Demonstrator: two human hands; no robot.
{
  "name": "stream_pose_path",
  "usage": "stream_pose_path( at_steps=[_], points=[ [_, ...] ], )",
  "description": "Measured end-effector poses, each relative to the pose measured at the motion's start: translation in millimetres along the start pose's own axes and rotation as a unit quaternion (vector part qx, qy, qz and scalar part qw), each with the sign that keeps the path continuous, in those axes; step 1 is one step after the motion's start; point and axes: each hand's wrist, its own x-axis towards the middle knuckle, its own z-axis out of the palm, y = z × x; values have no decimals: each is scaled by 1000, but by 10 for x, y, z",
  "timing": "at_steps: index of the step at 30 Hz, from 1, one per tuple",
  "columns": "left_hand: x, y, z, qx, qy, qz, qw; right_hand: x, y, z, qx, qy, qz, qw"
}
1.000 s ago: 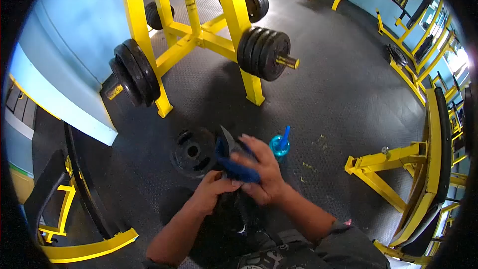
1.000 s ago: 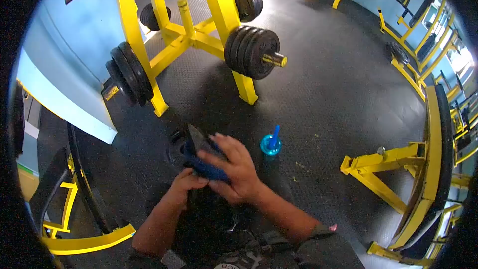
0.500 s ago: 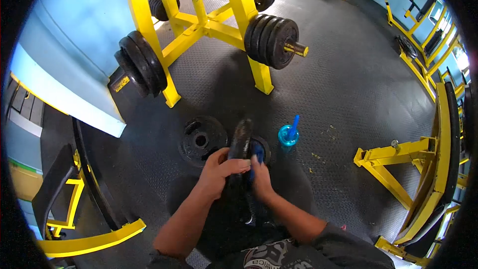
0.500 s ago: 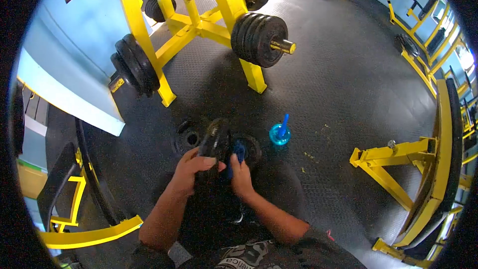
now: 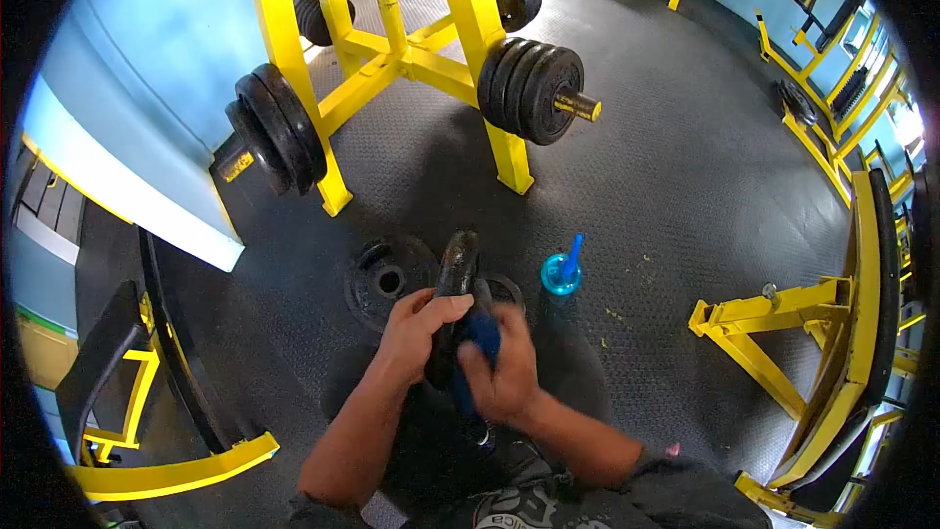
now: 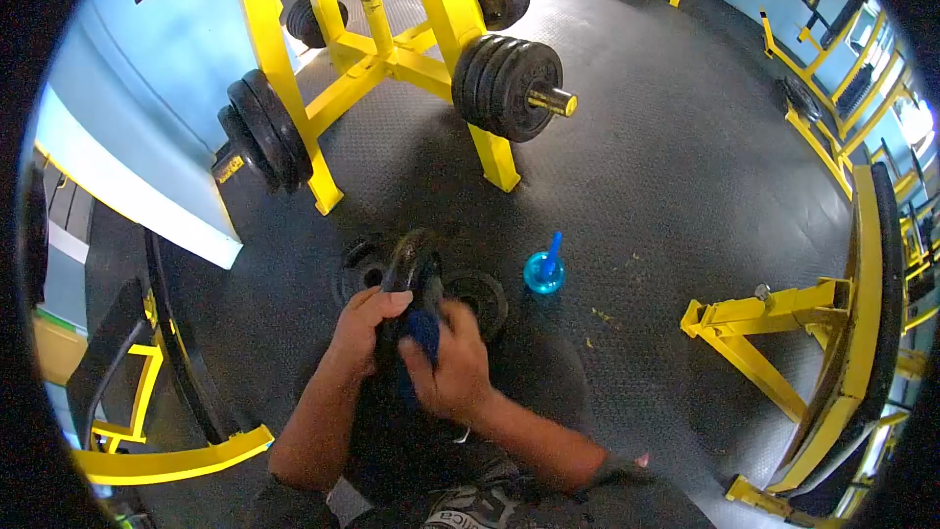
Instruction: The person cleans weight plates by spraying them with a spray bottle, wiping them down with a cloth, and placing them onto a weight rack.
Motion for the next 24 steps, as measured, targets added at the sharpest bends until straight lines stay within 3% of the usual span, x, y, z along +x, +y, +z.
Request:
stream_pose_path(
  at_steps=[2, 3, 5, 7, 9, 10, 11, 13, 14, 15, 17, 18, 20, 23, 24],
  points=[
    [-115, 123, 92, -5, 22, -7, 1000, 231, 56, 29, 106, 69, 89, 988],
    [-92, 83, 51, -6, 23, -5, 1000, 184, 41, 44, 106, 68, 87, 988],
    [51, -43, -68, -32, 2, -15, 999, 17, 30, 74, -30, 64, -55, 996],
    [66, -35, -62, -35, -6, -65, 997, -9, 187, 134, 29, 67, -51, 996],
    [-16, 63, 48, -24, -26, -63, 997, 187, 423, 99, 141, 66, 87, 984],
    [1, 40, 59, -22, -28, -67, 997, 362, 380, -14, 130, 26, 212, 968],
    [33, 31, 59, -7, -29, -76, 997, 406, 378, -48, 131, 28, 211, 968],
    [110, 39, 52, 11, -29, -75, 997, 524, 349, -75, 180, 97, 169, 964],
    [161, 5, 57, -77, -14, -70, 994, 489, 349, -85, 141, 139, 100, 975],
    [181, -23, 53, -168, 3, -68, 983, 470, 294, -71, 142, 133, 96, 976],
    [93, 56, 67, -195, -7, -43, 980, 334, 80, -57, -45, 21, -35, 998],
    [81, 99, 76, -213, -24, -17, 977, 231, -23, -16, -45, 21, -33, 998],
    [126, 90, 84, -228, -24, -11, 973, -4, -184, 74, -180, 15, -120, 976],
    [110, 81, 68, -225, -13, 28, 974, -377, 11, 66, -200, -7, -160, 966],
    [118, 62, 46, -185, 9, -23, 982, -462, 111, 128, -202, -4, -163, 966]
  ],
)
